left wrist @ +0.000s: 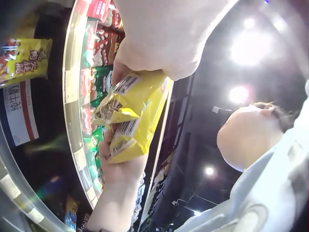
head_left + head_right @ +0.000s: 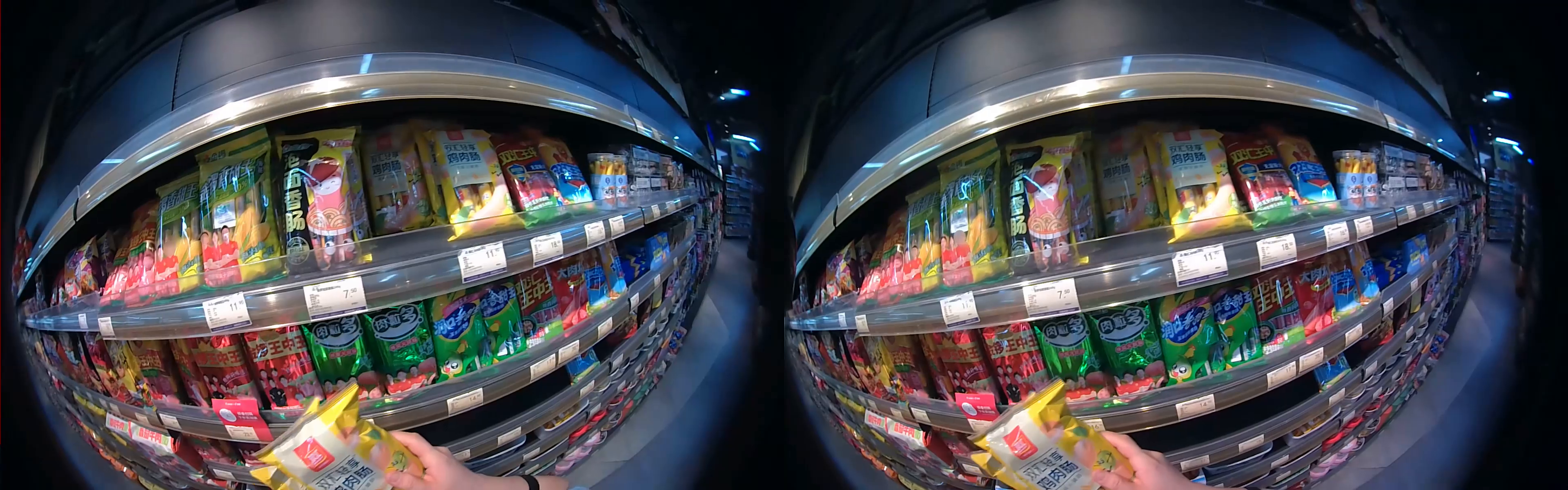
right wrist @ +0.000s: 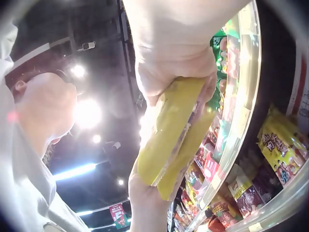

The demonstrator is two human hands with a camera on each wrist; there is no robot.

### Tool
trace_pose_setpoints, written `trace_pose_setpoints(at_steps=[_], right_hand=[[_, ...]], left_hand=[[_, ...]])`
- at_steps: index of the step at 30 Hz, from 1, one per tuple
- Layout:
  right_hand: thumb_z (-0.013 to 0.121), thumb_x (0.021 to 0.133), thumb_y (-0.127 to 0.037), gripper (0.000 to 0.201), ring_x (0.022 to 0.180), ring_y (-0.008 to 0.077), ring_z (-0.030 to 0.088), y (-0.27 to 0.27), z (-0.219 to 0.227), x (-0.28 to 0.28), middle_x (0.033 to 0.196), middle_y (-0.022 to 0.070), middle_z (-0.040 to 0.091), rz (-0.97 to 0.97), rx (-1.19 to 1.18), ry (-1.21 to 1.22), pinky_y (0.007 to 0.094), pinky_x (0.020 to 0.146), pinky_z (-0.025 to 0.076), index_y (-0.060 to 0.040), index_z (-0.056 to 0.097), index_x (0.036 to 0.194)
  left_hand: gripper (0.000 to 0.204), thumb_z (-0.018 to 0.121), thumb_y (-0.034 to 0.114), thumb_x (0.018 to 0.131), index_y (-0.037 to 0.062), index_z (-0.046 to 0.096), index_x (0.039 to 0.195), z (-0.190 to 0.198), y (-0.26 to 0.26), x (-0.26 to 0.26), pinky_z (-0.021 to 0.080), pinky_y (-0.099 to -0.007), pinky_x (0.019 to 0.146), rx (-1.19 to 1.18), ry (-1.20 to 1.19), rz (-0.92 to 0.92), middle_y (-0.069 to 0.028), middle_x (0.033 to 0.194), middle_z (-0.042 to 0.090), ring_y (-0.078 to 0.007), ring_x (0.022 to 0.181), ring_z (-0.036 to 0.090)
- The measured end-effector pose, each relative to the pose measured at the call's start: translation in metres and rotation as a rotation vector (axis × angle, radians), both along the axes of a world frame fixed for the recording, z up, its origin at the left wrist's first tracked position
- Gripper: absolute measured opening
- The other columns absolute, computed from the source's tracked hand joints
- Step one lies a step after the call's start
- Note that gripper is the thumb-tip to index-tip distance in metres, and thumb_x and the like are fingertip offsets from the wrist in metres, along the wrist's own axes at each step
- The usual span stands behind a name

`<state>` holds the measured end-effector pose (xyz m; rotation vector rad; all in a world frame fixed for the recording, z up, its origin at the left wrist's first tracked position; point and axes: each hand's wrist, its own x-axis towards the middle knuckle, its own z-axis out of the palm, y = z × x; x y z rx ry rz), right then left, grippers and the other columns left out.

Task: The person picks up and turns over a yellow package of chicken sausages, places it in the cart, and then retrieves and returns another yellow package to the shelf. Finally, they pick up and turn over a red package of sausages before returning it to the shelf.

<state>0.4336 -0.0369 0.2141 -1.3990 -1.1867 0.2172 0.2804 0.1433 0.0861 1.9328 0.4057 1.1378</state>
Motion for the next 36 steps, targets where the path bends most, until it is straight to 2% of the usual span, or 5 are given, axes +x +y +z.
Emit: trace_pose_setpoints(at_steps=[14, 16, 19, 27, 36], right_hand=[[0.068, 0.085, -0.019, 0.079, 0.090, 0.0334, 0.066, -0.018, 0.056, 0.003, 0.111, 0.0213, 0.060, 0.354, -0.348, 0.147, 0.0413, 0.084, 0.052, -0.0031, 0.019, 0.145], [0.064, 0.085, -0.010, 0.054, 0.078, 0.0319, 0.065, -0.006, 0.038, 0.013, 0.102, 0.0192, 0.061, -0.048, 0.070, -0.724, 0.0391, 0.076, 0.052, -0.0005, 0.043, 0.134], [0.073, 0.083, -0.028, 0.073, 0.105, 0.0264, 0.056, -0.020, 0.082, 0.025, 0.119, 0.0169, 0.053, -0.003, -0.021, -0.567, 0.0365, 0.089, 0.049, -0.0007, 0.037, 0.140], [0.068, 0.080, -0.035, 0.064, 0.109, 0.0376, 0.051, -0.031, 0.219, 0.157, 0.118, 0.0237, 0.054, -1.336, 0.173, -0.752, 0.0451, 0.094, 0.042, 0.0049, 0.045, 0.124], [0.075, 0.074, -0.041, 0.073, 0.110, 0.0369, 0.058, -0.010, 0.256, 0.180, 0.108, 0.0254, 0.060, -1.111, -0.130, -0.500, 0.0476, 0.098, 0.042, 0.0036, 0.040, 0.119]], left_hand=[[0.058, 0.069, 0.015, 0.081, 0.0006, 0.044, 0.132, 0.023, -0.002, 0.011, 0.046, -0.0368, 0.093, -0.124, -0.184, -0.068, -0.0119, 0.120, 0.056, -0.0236, 0.107, 0.056], [0.060, 0.069, 0.015, 0.081, 0.0008, 0.043, 0.133, 0.027, -0.002, 0.011, 0.046, -0.0369, 0.094, -0.146, -0.207, -0.071, -0.0120, 0.120, 0.056, -0.0237, 0.108, 0.055], [0.063, 0.070, 0.015, 0.080, 0.0011, 0.041, 0.134, 0.035, -0.002, 0.007, 0.045, -0.0370, 0.094, -0.169, -0.235, -0.084, -0.0121, 0.122, 0.055, -0.0238, 0.109, 0.055], [0.071, 0.073, 0.015, 0.077, 0.0018, 0.037, 0.137, 0.054, -0.011, -0.012, 0.044, -0.0374, 0.096, -0.254, -0.295, -0.129, -0.0124, 0.124, 0.053, -0.0241, 0.111, 0.053], [0.080, 0.076, 0.015, 0.074, 0.0026, 0.033, 0.140, 0.067, -0.020, -0.034, 0.043, -0.0378, 0.097, -0.340, -0.367, -0.138, -0.0127, 0.128, 0.050, -0.0245, 0.113, 0.052]])
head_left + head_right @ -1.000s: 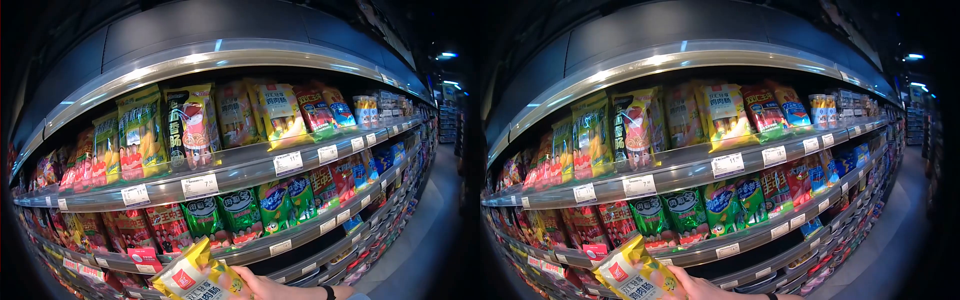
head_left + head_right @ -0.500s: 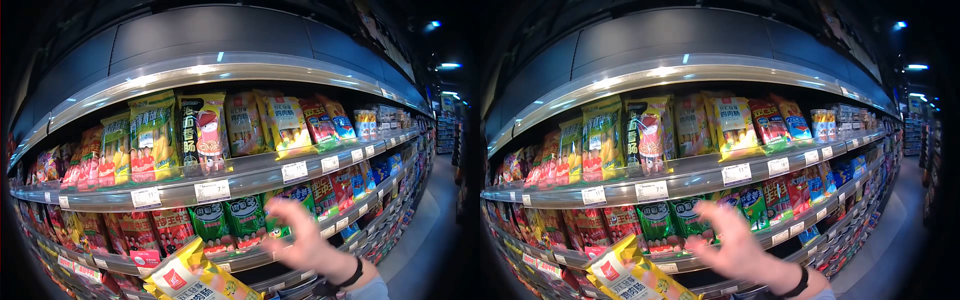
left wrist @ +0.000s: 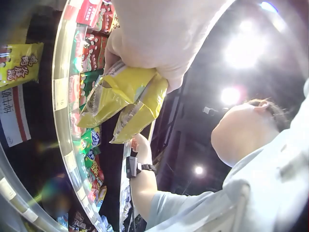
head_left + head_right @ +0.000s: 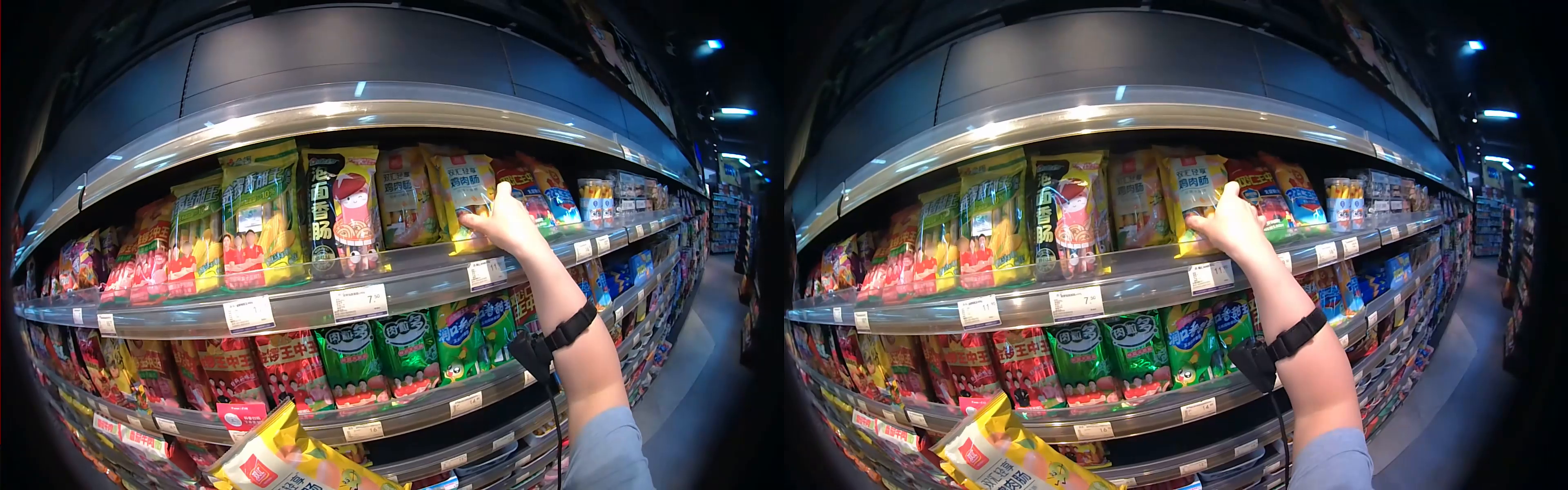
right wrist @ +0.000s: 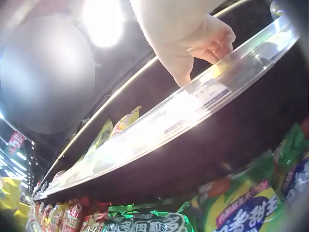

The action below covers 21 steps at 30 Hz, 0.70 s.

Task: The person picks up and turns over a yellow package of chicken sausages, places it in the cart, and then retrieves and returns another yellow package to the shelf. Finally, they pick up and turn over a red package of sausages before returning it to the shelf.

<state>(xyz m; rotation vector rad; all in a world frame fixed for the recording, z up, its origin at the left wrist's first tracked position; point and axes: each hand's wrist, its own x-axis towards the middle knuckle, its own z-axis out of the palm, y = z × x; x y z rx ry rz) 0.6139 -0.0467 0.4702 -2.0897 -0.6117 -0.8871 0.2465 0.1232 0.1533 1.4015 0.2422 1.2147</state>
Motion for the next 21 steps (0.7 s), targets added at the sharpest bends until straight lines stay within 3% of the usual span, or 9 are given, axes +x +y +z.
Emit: trace_pose_setpoints(at_steps=[4, 7, 9, 10, 12, 13, 16, 20, 21], right_hand=[[0.077, 0.075, -0.031, 0.067, 0.108, 0.0357, 0.059, 0.004, 0.000, -0.008, 0.109, 0.0258, 0.059, 0.102, 0.034, 0.058, 0.0486, 0.096, 0.042, 0.0027, 0.037, 0.117], [0.078, 0.074, -0.020, 0.067, 0.111, 0.0356, 0.057, 0.009, -0.006, -0.004, 0.113, 0.0226, 0.057, 0.185, 0.086, -0.112, 0.0481, 0.095, 0.041, -0.0012, 0.037, 0.123], [0.078, 0.070, -0.013, 0.071, 0.111, 0.0316, 0.054, 0.018, -0.012, -0.008, 0.115, 0.0159, 0.055, 0.132, 0.104, -0.577, 0.0444, 0.093, 0.040, -0.0088, 0.039, 0.129], [0.078, 0.070, -0.013, 0.071, 0.111, 0.0316, 0.054, 0.017, -0.010, -0.015, 0.115, 0.0159, 0.055, 0.134, 0.106, -0.576, 0.0444, 0.093, 0.040, -0.0088, 0.039, 0.129], [0.078, 0.068, -0.016, 0.076, 0.111, 0.0288, 0.052, 0.011, -0.006, -0.032, 0.119, 0.0116, 0.054, -0.037, -0.137, -0.949, 0.0423, 0.097, 0.039, -0.0164, 0.042, 0.135], [0.077, 0.068, -0.014, 0.074, 0.108, 0.0236, 0.052, 0.011, -0.008, -0.033, 0.118, 0.0084, 0.054, -0.077, -0.145, -1.000, 0.0410, 0.098, 0.035, -0.0191, 0.047, 0.136], [0.076, 0.069, -0.013, 0.078, 0.108, 0.0204, 0.052, 0.003, -0.025, -0.029, 0.114, 0.0069, 0.054, -0.210, -0.172, -1.134, 0.0428, 0.099, 0.031, -0.0210, 0.044, 0.140], [0.067, 0.076, -0.012, 0.061, 0.108, 0.0182, 0.052, 0.001, -0.032, -0.016, 0.116, 0.0062, 0.054, -0.313, -0.166, -1.215, 0.0428, 0.100, 0.029, -0.0224, 0.053, 0.134], [0.063, 0.078, -0.011, 0.057, 0.109, 0.0178, 0.052, 0.004, -0.033, -0.014, 0.118, 0.0046, 0.054, -0.317, -0.151, -1.203, 0.0477, 0.108, 0.025, -0.0260, 0.055, 0.132]], left_hand=[[0.084, 0.078, 0.015, 0.073, 0.0030, 0.031, 0.142, 0.004, -0.010, -0.009, 0.043, -0.0379, 0.098, -0.046, -0.036, 0.000, -0.0128, 0.129, 0.049, -0.0246, 0.114, 0.051], [0.097, 0.081, 0.009, 0.069, 0.0047, 0.022, 0.145, -0.001, -0.006, -0.011, 0.042, -0.0395, 0.099, -0.116, 0.003, -0.037, -0.0125, 0.135, 0.043, -0.0239, 0.119, 0.047], [0.095, 0.081, 0.010, 0.069, 0.0045, 0.024, 0.145, 0.000, -0.008, -0.008, 0.043, -0.0394, 0.098, -0.107, -0.033, -0.037, -0.0124, 0.134, 0.045, -0.0238, 0.118, 0.048], [0.094, 0.081, 0.011, 0.069, 0.0042, 0.025, 0.144, 0.000, -0.009, -0.007, 0.044, -0.0394, 0.097, -0.098, -0.067, -0.037, -0.0123, 0.132, 0.047, -0.0237, 0.116, 0.050], [0.093, 0.080, 0.011, 0.069, 0.0042, 0.025, 0.144, 0.001, -0.011, -0.007, 0.044, -0.0393, 0.097, -0.098, -0.063, -0.034, -0.0123, 0.132, 0.047, -0.0236, 0.116, 0.050], [0.093, 0.080, 0.011, 0.069, 0.0042, 0.026, 0.144, 0.002, -0.011, -0.008, 0.044, -0.0392, 0.097, -0.098, -0.062, -0.035, -0.0122, 0.132, 0.047, -0.0236, 0.116, 0.050], [0.092, 0.080, 0.011, 0.069, 0.0042, 0.026, 0.144, 0.003, -0.012, -0.010, 0.044, -0.0390, 0.097, -0.108, -0.067, -0.035, -0.0121, 0.131, 0.048, -0.0235, 0.115, 0.051], [0.091, 0.080, 0.011, 0.069, 0.0041, 0.027, 0.143, 0.008, -0.008, -0.005, 0.045, -0.0388, 0.096, -0.101, -0.088, -0.042, -0.0119, 0.130, 0.049, -0.0234, 0.114, 0.051], [0.091, 0.080, 0.011, 0.069, 0.0041, 0.027, 0.143, 0.010, -0.006, -0.003, 0.045, -0.0387, 0.096, -0.094, -0.091, -0.042, -0.0119, 0.129, 0.049, -0.0233, 0.114, 0.051]])
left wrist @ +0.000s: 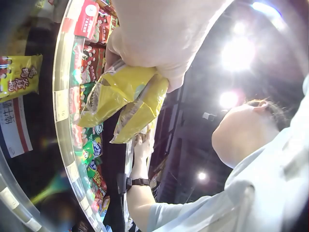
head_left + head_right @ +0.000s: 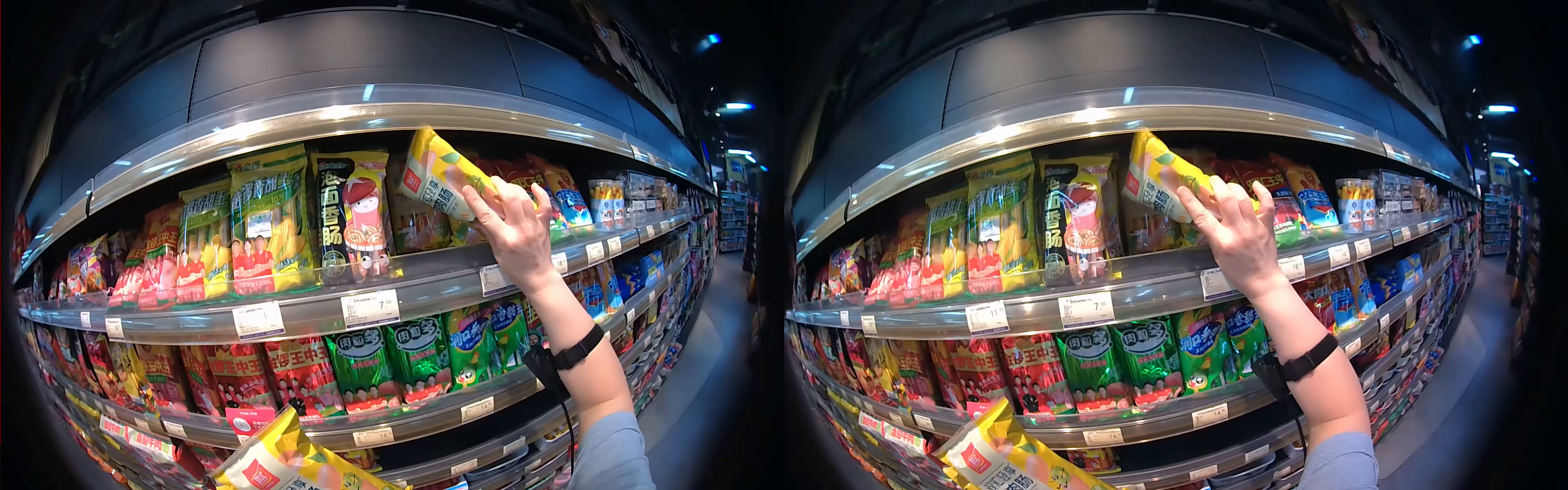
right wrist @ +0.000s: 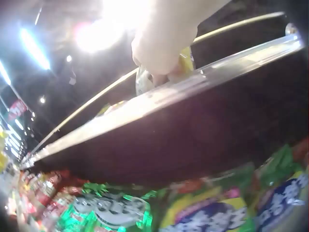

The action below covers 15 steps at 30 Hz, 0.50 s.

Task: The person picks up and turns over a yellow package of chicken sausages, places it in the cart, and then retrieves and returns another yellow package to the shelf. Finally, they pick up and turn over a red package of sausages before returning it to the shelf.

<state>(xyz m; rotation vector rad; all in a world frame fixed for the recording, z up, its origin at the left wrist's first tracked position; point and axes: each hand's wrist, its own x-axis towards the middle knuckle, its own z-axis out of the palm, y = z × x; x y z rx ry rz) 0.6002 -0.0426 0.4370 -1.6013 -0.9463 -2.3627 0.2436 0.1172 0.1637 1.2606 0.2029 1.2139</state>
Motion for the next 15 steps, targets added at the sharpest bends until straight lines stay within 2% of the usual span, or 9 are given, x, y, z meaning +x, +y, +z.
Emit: trace_pose_setpoints(at_steps=[1, 4, 7, 8, 9, 11, 12, 13, 15], right_hand=[[0.063, 0.078, -0.011, 0.057, 0.109, 0.0178, 0.052, 0.000, 0.003, 0.001, 0.118, 0.0046, 0.054, 0.004, 0.009, -0.002, 0.0477, 0.108, 0.025, -0.0260, 0.055, 0.132], [0.061, 0.079, -0.011, 0.057, 0.113, 0.0181, 0.051, -0.008, 0.016, 0.001, 0.120, 0.0000, 0.053, -0.125, -0.142, -0.166, 0.0575, 0.116, 0.004, -0.0327, 0.054, 0.131], [0.063, 0.078, -0.014, 0.057, 0.114, 0.0179, 0.051, -0.020, 0.019, -0.007, 0.121, 0.0004, 0.052, -0.090, -0.095, -0.170, 0.0587, 0.116, 0.005, -0.0325, 0.054, 0.131], [0.068, 0.076, -0.015, 0.059, 0.113, 0.0185, 0.051, -0.026, 0.014, -0.014, 0.121, 0.0010, 0.052, 0.003, -0.041, -0.095, 0.0586, 0.115, 0.007, -0.0309, 0.055, 0.131], [0.070, 0.076, -0.010, 0.061, 0.109, 0.0215, 0.052, -0.035, 0.007, -0.025, 0.121, 0.0039, 0.052, 0.090, -0.010, -0.026, 0.0572, 0.112, 0.013, -0.0234, 0.055, 0.133], [0.066, 0.080, -0.005, 0.058, 0.106, 0.0229, 0.052, -0.046, -0.013, -0.037, 0.118, 0.0078, 0.053, 0.469, 0.041, 0.139, 0.0492, 0.106, 0.026, -0.0140, 0.052, 0.136], [0.048, 0.088, 0.003, 0.052, 0.116, 0.0211, 0.048, -0.050, -0.028, -0.047, 0.124, 0.0158, 0.050, 0.737, -0.024, 0.307, 0.0328, 0.102, 0.035, -0.0006, 0.043, 0.140], [0.044, 0.097, -0.008, 0.046, 0.121, 0.0209, 0.048, -0.052, -0.043, -0.057, 0.133, 0.0160, 0.048, 0.933, -0.079, 0.434, 0.0332, 0.104, 0.035, 0.0026, 0.038, 0.141], [0.043, 0.101, -0.019, 0.048, 0.125, 0.0224, 0.048, -0.047, -0.081, -0.074, 0.137, 0.0168, 0.046, 1.443, -0.026, 0.847, 0.0341, 0.105, 0.035, 0.0068, 0.034, 0.141]], left_hand=[[0.091, 0.080, 0.011, 0.069, 0.0041, 0.028, 0.143, 0.002, 0.002, 0.002, 0.045, -0.0387, 0.096, 0.006, -0.004, 0.002, -0.0118, 0.129, 0.049, -0.0233, 0.114, 0.052], [0.090, 0.080, 0.011, 0.069, 0.0040, 0.028, 0.143, 0.006, 0.005, 0.005, 0.045, -0.0385, 0.095, 0.010, 0.000, 0.014, -0.0117, 0.128, 0.050, -0.0232, 0.113, 0.052], [0.079, 0.077, 0.014, 0.073, 0.0027, 0.035, 0.138, 0.006, 0.004, 0.013, 0.048, -0.0365, 0.092, 0.060, 0.035, 0.099, -0.0101, 0.121, 0.055, -0.0213, 0.107, 0.056], [0.079, 0.077, 0.014, 0.073, 0.0027, 0.035, 0.138, 0.006, 0.009, 0.022, 0.048, -0.0365, 0.092, 0.056, 0.039, 0.095, -0.0101, 0.121, 0.055, -0.0213, 0.107, 0.056], [0.079, 0.077, 0.014, 0.073, 0.0026, 0.035, 0.138, 0.005, 0.009, 0.031, 0.048, -0.0364, 0.092, 0.048, 0.033, 0.062, -0.0100, 0.121, 0.055, -0.0212, 0.107, 0.056], [0.078, 0.077, 0.014, 0.073, 0.0025, 0.035, 0.138, 0.006, 0.007, 0.047, 0.048, -0.0362, 0.091, 0.033, 0.022, -0.009, -0.0099, 0.121, 0.055, -0.0210, 0.107, 0.056], [0.077, 0.077, 0.015, 0.074, 0.0025, 0.036, 0.138, 0.007, 0.005, 0.054, 0.048, -0.0362, 0.091, 0.027, 0.019, -0.044, -0.0099, 0.120, 0.055, -0.0209, 0.107, 0.056], [0.077, 0.077, 0.015, 0.074, 0.0024, 0.036, 0.137, 0.008, 0.004, 0.061, 0.048, -0.0361, 0.091, 0.021, 0.018, -0.077, -0.0098, 0.120, 0.055, -0.0209, 0.106, 0.056], [0.076, 0.076, 0.015, 0.074, 0.0023, 0.036, 0.137, 0.008, 0.002, 0.071, 0.048, -0.0359, 0.091, 0.009, 0.028, -0.131, -0.0097, 0.120, 0.055, -0.0207, 0.106, 0.056]])
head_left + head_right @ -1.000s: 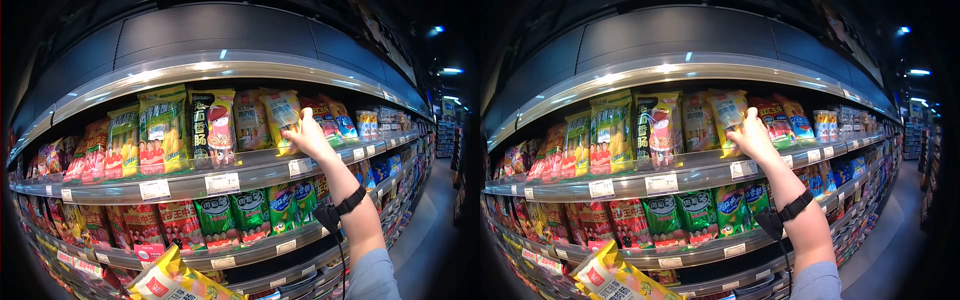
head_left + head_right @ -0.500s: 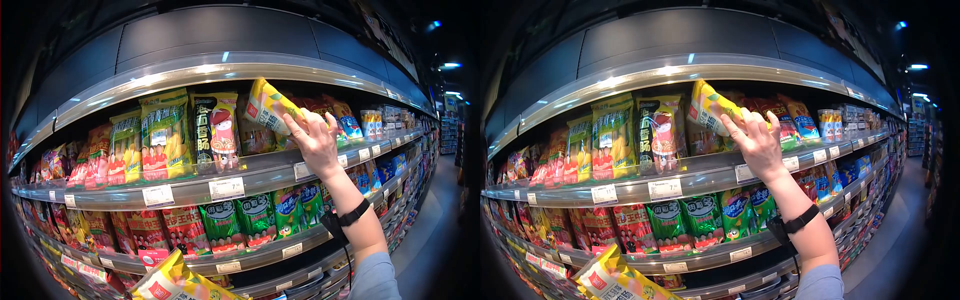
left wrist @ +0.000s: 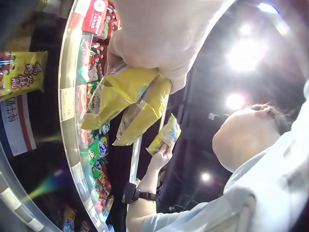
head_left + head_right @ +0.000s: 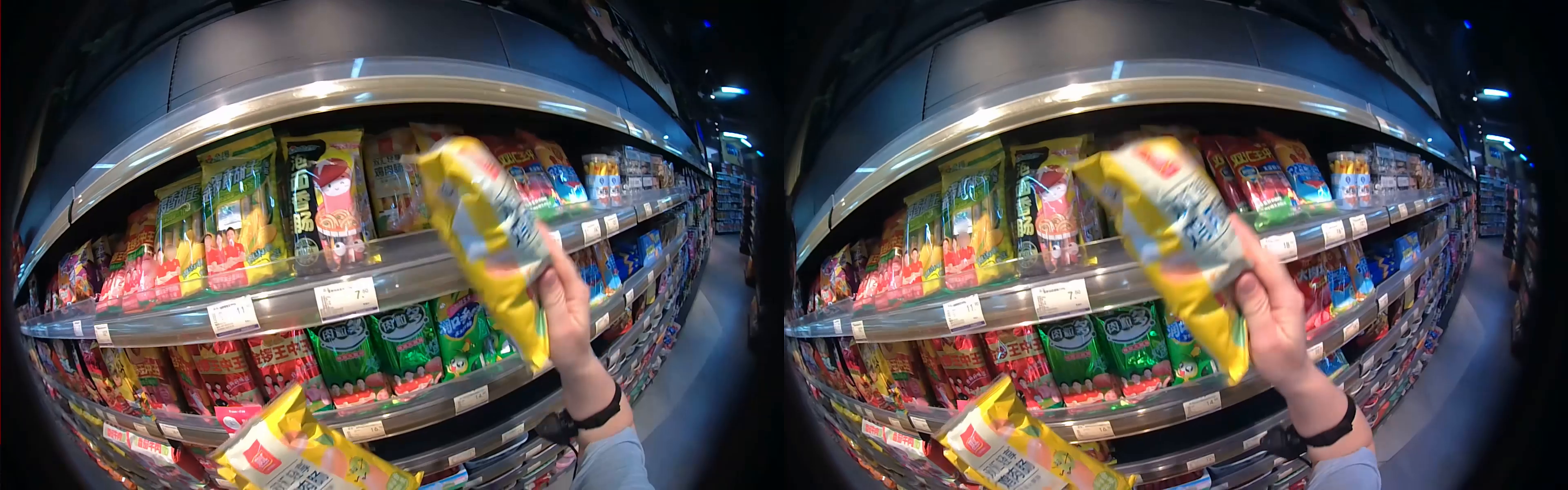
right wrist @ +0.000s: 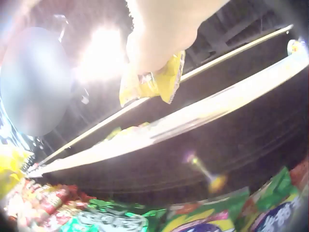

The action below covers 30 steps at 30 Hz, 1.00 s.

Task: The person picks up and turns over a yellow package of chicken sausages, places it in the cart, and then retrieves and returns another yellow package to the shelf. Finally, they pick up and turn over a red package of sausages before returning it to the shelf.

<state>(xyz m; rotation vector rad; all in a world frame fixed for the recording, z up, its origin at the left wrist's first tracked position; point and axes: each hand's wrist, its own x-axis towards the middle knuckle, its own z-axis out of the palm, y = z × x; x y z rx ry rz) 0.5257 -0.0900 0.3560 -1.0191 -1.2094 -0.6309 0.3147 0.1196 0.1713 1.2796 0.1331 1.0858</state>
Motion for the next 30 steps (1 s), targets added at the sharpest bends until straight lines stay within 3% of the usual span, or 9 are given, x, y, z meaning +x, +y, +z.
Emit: trace_pose_setpoints(at_steps=[2, 4, 14, 18, 22, 30], right_hand=[[0.043, 0.102, -0.024, 0.051, 0.125, 0.0203, 0.046, 0.002, -0.025, -0.011, 0.139, 0.0150, 0.044, 0.425, -0.104, 0.234, 0.0321, 0.104, 0.037, 0.0063, 0.033, 0.141], [0.042, 0.102, -0.022, 0.051, 0.127, 0.0224, 0.046, 0.001, -0.043, -0.026, 0.139, 0.0160, 0.044, 0.633, -0.196, 0.436, 0.0354, 0.107, 0.037, 0.0066, 0.029, 0.142], [0.038, 0.102, -0.020, 0.050, 0.127, 0.0241, 0.047, -0.029, -0.055, -0.060, 0.139, 0.0173, 0.045, 0.672, -0.377, 0.674, 0.0365, 0.106, 0.040, 0.0067, 0.027, 0.143], [0.043, 0.101, -0.025, 0.053, 0.124, 0.0237, 0.049, -0.040, -0.060, -0.057, 0.136, 0.0180, 0.048, 0.659, -0.486, 0.694, 0.0364, 0.104, 0.042, 0.0072, 0.030, 0.142], [0.049, 0.098, -0.031, 0.061, 0.121, 0.0261, 0.054, -0.044, -0.072, -0.045, 0.133, 0.0202, 0.050, 0.712, -0.448, 0.798, 0.0378, 0.102, 0.043, 0.0110, 0.032, 0.139], [0.042, 0.101, -0.026, 0.052, 0.121, 0.0243, 0.052, -0.047, -0.084, -0.032, 0.133, 0.0176, 0.050, 0.756, -0.474, 0.851, 0.0368, 0.102, 0.042, 0.0068, 0.033, 0.141]], left_hand=[[0.075, 0.076, 0.015, 0.074, 0.0022, 0.037, 0.137, -0.001, -0.005, -0.002, 0.048, -0.0357, 0.091, -0.018, 0.027, -0.038, -0.0096, 0.119, 0.056, -0.0205, 0.106, 0.056], [0.074, 0.076, 0.016, 0.075, 0.0021, 0.037, 0.136, -0.002, -0.008, -0.005, 0.048, -0.0356, 0.090, -0.039, 0.051, -0.071, -0.0095, 0.119, 0.056, -0.0204, 0.105, 0.057], [0.070, 0.074, 0.017, 0.076, 0.0015, 0.039, 0.134, 0.022, -0.029, 0.002, 0.049, -0.0347, 0.089, -0.128, 0.102, -0.277, -0.0089, 0.117, 0.057, -0.0196, 0.103, 0.057], [0.067, 0.074, 0.019, 0.077, 0.0008, 0.041, 0.132, 0.032, -0.042, 0.006, 0.049, -0.0338, 0.089, -0.104, -0.008, -0.352, -0.0088, 0.116, 0.057, -0.0194, 0.103, 0.058], [0.069, 0.074, 0.020, 0.077, 0.0007, 0.039, 0.134, 0.028, -0.047, 0.004, 0.048, -0.0353, 0.091, -0.155, 0.057, -0.338, -0.0104, 0.119, 0.057, -0.0216, 0.107, 0.057], [0.072, 0.076, 0.021, 0.077, 0.0001, 0.037, 0.135, 0.024, -0.050, 0.006, 0.047, -0.0372, 0.095, -0.273, 0.118, -0.360, -0.0115, 0.123, 0.056, -0.0233, 0.110, 0.056]])
